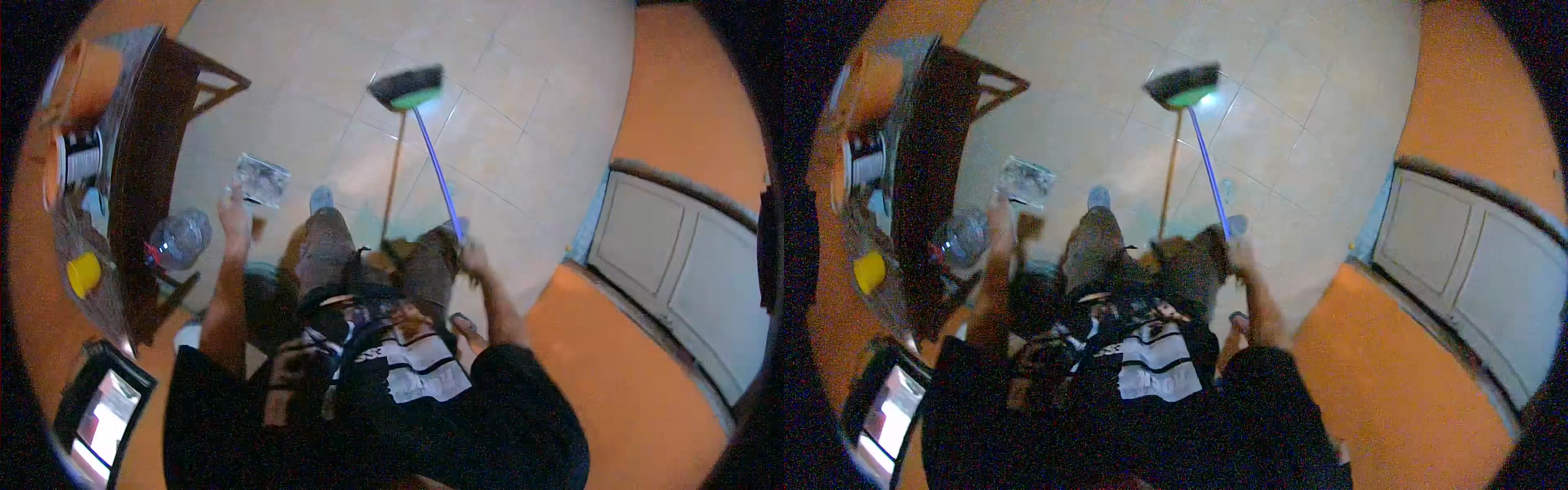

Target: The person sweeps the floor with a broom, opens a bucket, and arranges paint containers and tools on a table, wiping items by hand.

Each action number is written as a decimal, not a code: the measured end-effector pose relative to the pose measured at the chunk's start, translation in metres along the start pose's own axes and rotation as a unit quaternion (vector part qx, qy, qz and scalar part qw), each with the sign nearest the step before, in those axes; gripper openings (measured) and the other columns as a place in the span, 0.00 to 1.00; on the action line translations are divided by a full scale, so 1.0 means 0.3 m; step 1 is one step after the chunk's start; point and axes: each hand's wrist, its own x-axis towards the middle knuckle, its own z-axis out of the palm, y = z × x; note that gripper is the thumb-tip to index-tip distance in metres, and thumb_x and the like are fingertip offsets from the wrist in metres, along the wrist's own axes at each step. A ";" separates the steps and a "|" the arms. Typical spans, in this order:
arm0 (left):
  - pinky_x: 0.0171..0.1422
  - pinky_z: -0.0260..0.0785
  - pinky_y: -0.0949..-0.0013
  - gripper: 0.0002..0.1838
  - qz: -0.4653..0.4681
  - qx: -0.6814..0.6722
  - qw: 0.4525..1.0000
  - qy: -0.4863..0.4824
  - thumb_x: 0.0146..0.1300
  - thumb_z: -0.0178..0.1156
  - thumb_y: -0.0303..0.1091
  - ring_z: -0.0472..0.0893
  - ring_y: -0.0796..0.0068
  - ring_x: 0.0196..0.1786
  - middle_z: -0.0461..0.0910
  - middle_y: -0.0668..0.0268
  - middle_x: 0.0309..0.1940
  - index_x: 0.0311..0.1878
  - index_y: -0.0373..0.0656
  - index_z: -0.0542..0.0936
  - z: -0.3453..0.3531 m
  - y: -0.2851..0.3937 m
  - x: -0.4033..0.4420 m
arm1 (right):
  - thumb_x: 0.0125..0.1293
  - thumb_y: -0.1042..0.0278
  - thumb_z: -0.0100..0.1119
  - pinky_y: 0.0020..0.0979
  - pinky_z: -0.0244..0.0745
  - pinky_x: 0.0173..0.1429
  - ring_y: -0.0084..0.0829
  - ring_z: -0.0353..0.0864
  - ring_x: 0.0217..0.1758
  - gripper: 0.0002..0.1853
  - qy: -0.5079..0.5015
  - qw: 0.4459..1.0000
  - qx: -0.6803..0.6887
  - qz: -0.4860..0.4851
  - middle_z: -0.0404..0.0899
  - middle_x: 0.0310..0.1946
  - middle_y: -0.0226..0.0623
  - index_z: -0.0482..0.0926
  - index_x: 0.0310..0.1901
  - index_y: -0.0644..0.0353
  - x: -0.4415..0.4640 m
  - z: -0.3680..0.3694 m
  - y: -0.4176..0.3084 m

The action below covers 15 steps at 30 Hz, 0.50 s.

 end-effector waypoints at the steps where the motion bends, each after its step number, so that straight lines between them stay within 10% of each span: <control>1: 0.64 0.63 0.56 0.38 -0.036 -0.031 0.999 0.015 0.68 0.51 0.61 0.76 0.52 0.53 0.79 0.47 0.50 0.63 0.32 0.70 -0.022 -0.062 -0.007 | 0.69 0.55 0.48 0.43 0.72 0.39 0.42 0.76 0.31 0.18 -0.008 0.992 0.036 0.117 0.75 0.26 0.47 0.75 0.47 0.64 -0.165 0.079 0.165; 2: 0.65 0.62 0.56 0.38 -0.079 -0.054 0.995 0.022 0.68 0.51 0.61 0.75 0.51 0.55 0.78 0.47 0.52 0.63 0.31 0.70 -0.029 -0.042 -0.071 | 0.68 0.53 0.50 0.46 0.71 0.44 0.46 0.76 0.34 0.19 -0.009 0.971 0.066 0.228 0.75 0.28 0.49 0.74 0.44 0.65 -0.326 0.155 0.325; 4: 0.67 0.60 0.56 0.39 -0.130 -0.064 0.989 0.032 0.68 0.50 0.62 0.73 0.50 0.57 0.75 0.45 0.54 0.63 0.31 0.69 -0.052 -0.019 -0.227 | 0.73 0.54 0.48 0.34 0.74 0.38 0.29 0.75 0.32 0.17 -0.129 0.983 0.125 0.022 0.76 0.29 0.32 0.76 0.50 0.59 -0.700 0.204 0.924; 6: 0.68 0.59 0.55 0.38 -0.089 0.012 0.996 0.017 0.68 0.50 0.61 0.71 0.49 0.60 0.73 0.44 0.57 0.63 0.31 0.69 -0.049 -0.087 -0.458 | 0.73 0.53 0.50 0.35 0.75 0.48 0.32 0.77 0.39 0.21 -0.275 0.746 0.532 0.292 0.79 0.36 0.36 0.73 0.58 0.60 -0.894 -0.085 0.923; 10: 0.71 0.56 0.55 0.37 -0.031 0.148 0.988 -0.031 0.69 0.49 0.60 0.68 0.46 0.65 0.69 0.40 0.62 0.64 0.32 0.69 -0.061 -0.109 -0.737 | 0.72 0.53 0.50 0.35 0.73 0.52 0.34 0.78 0.44 0.22 -0.185 0.936 0.285 0.096 0.80 0.42 0.40 0.72 0.59 0.61 -1.077 -0.347 1.054; 13: 0.71 0.55 0.54 0.31 0.055 0.268 0.961 0.031 0.71 0.48 0.56 0.67 0.44 0.66 0.68 0.39 0.63 0.59 0.34 0.75 -0.008 -0.155 -1.122 | 0.73 0.51 0.48 0.38 0.72 0.47 0.38 0.78 0.41 0.22 -0.078 0.979 0.072 0.177 0.79 0.38 0.44 0.74 0.54 0.63 -1.469 -0.446 0.987; 15: 0.68 0.60 0.54 0.31 -0.010 0.195 0.980 -0.025 0.70 0.49 0.56 0.71 0.44 0.61 0.73 0.40 0.57 0.57 0.33 0.77 -0.202 -0.059 -0.888 | 0.73 0.50 0.46 0.39 0.71 0.44 0.40 0.78 0.39 0.23 -0.028 0.975 0.006 0.221 0.79 0.36 0.47 0.75 0.52 0.65 -1.627 -0.448 0.576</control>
